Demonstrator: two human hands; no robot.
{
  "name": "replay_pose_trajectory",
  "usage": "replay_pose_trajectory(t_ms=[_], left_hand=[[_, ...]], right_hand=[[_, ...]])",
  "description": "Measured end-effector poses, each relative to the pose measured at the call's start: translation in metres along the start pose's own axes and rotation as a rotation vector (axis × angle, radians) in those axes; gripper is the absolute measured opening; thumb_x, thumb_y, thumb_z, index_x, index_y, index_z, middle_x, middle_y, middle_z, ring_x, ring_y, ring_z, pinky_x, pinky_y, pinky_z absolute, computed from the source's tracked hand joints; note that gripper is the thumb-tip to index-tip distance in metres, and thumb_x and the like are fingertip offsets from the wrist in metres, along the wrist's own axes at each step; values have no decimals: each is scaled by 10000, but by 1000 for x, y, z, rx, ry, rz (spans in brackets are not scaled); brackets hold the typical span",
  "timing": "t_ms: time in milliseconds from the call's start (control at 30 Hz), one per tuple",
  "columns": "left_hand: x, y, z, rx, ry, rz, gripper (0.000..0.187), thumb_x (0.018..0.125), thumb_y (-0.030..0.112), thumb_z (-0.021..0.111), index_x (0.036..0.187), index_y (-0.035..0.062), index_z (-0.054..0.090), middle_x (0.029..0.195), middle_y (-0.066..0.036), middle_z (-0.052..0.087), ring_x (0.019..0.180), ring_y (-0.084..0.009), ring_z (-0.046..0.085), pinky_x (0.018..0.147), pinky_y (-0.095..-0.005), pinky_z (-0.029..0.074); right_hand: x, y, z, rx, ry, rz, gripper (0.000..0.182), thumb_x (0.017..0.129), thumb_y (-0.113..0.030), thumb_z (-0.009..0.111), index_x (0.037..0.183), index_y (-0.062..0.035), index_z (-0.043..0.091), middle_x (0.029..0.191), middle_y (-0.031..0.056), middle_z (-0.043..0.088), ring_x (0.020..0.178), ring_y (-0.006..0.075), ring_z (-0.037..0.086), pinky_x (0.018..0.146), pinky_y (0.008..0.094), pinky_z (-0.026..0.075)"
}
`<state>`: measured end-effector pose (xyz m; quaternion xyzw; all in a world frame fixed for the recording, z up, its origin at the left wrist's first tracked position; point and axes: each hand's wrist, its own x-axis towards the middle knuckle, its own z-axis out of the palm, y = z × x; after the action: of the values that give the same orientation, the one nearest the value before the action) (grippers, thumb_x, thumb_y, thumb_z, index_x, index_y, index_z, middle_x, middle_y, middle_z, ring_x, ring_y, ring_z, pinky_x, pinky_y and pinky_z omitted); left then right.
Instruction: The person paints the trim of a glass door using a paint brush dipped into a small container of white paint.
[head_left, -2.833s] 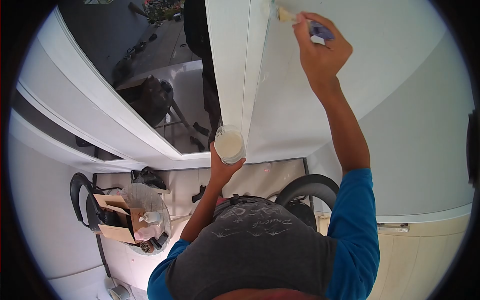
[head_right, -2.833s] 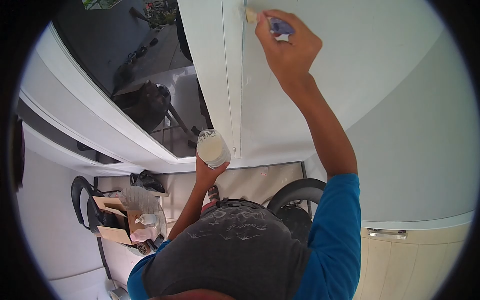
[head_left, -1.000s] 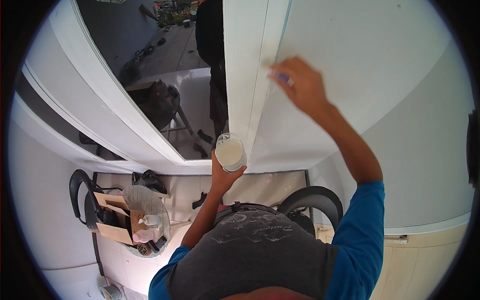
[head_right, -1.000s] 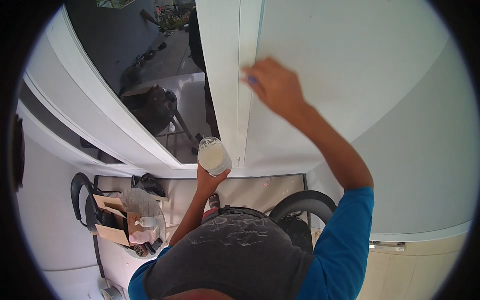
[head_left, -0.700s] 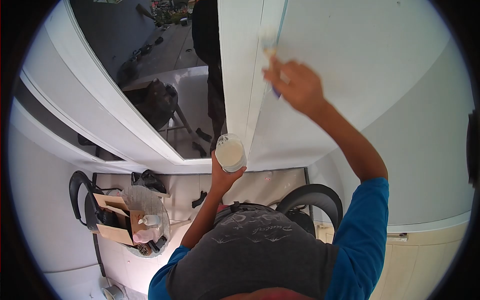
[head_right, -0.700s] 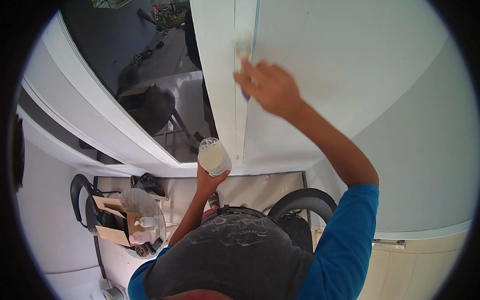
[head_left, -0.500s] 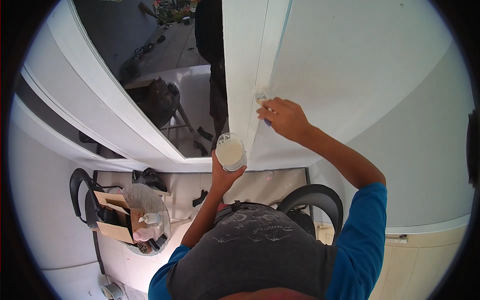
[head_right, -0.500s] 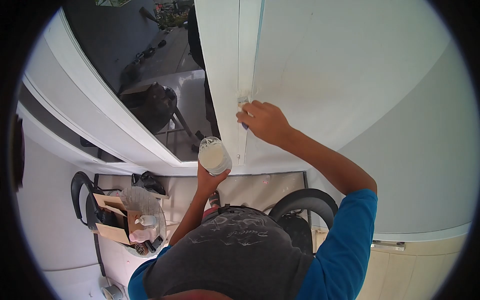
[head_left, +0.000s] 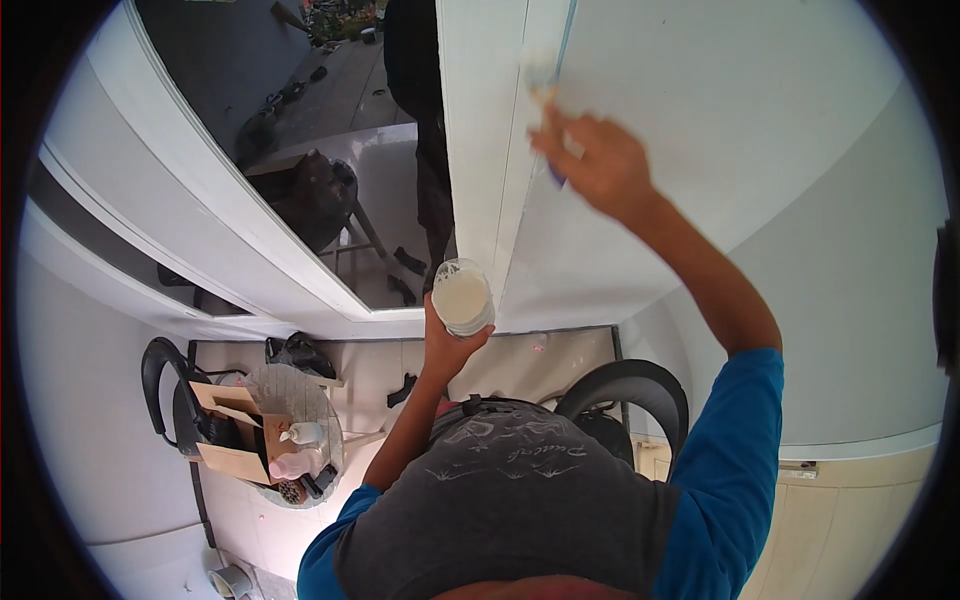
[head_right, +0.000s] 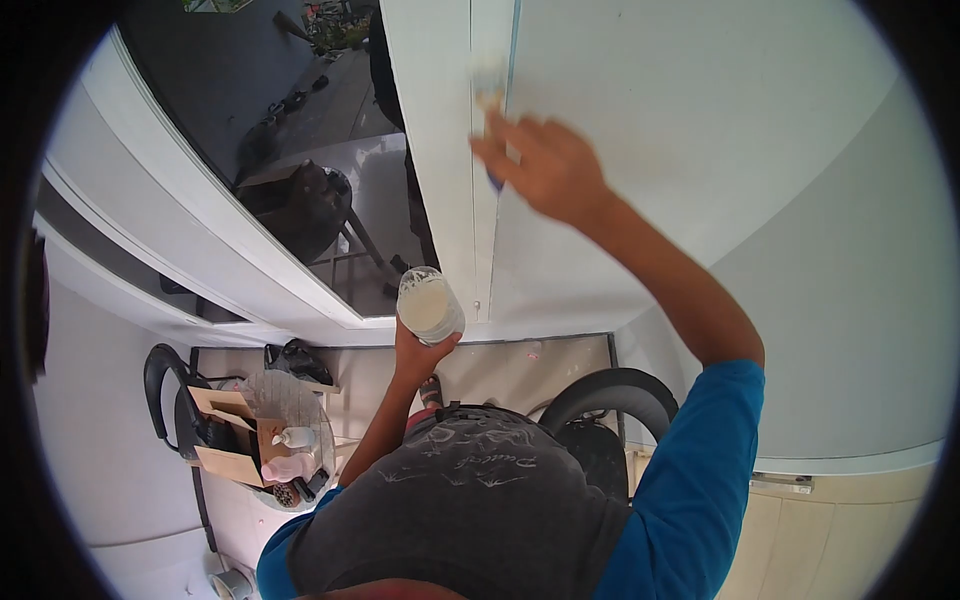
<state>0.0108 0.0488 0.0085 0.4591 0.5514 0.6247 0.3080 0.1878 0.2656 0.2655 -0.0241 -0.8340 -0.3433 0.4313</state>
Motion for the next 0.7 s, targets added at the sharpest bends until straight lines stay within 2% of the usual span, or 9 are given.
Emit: replay_pose_trajectory(t_ms=[67,133,167,233,367,467,533,633,700], left_hand=[[0,-4,0,-1,8,7,883,705,131,914,1381,19,357,1304,-155,544,1235,-262,564,1043,-392,465],[1,-5,0,-4,17,15,882,707,131,913,1380,19,355,1303,-154,545,1236,-261,564,1043,-390,466],[2,-3,0,-1,11,13,882,707,132,913,1380,20,354,1303,-154,544,1235,-260,564,1042,-390,466],[3,0,0,3,7,14,881,708,133,913,1379,20,353,1302,-154,544,1235,-258,565,1040,-390,467],[3,8,2,-8,3,-2,875,708,133,913,1373,22,356,1300,-152,544,1235,-257,565,1040,-391,467],[2,6,4,4,-10,-3,871,708,134,914,1370,24,357,1295,-152,545,1234,-258,565,1039,-392,467],[3,4,6,11,-21,-1,871,708,135,914,1369,25,357,1292,-151,546,1232,-259,566,1039,-392,467],[2,2,6,-8,-17,1,873,705,133,917,1366,22,358,1288,-152,546,1225,-260,568,1038,-394,467],[3,1,5,6,-7,17,874,702,132,919,1363,19,358,1285,-154,548,1225,-261,569,1040,-393,466]], right_hand=[[-38,-36,10,140,-131,15,212,838,-171,731,1048,-136,740,1059,51,701,775,169,657,618,303,500],[-70,-68,20,349,-296,139,178,853,-195,745,1021,-135,738,1029,28,696,808,187,663,656,325,517],[-73,-70,24,348,-296,137,178,853,-195,745,1021,-135,738,1029,28,696,808,187,663,656,325,517],[-69,-68,26,493,-404,318,166,876,-209,751,1021,-130,742,965,24,683,831,222,664,692,354,532],[1,-6,-12,453,-191,482,219,870,-179,790,1074,-113,746,929,61,682,784,260,648,672,372,546],[44,30,-39,337,163,322,238,847,-99,805,1082,-106,766,1050,85,737,834,262,711,702,324,586],[49,42,-39,226,208,176,231,846,-119,802,1075,-128,779,1078,72,746,789,231,706,708,332,594],[11,15,-14,111,88,156,232,827,-131,804,1059,-141,784,1105,74,745,731,193,677,667,327,576],[-32,-15,4,102,-4,124,291,805,-138,797,1095,-143,770,1150,106,729,690,176,622,579,310,498]])
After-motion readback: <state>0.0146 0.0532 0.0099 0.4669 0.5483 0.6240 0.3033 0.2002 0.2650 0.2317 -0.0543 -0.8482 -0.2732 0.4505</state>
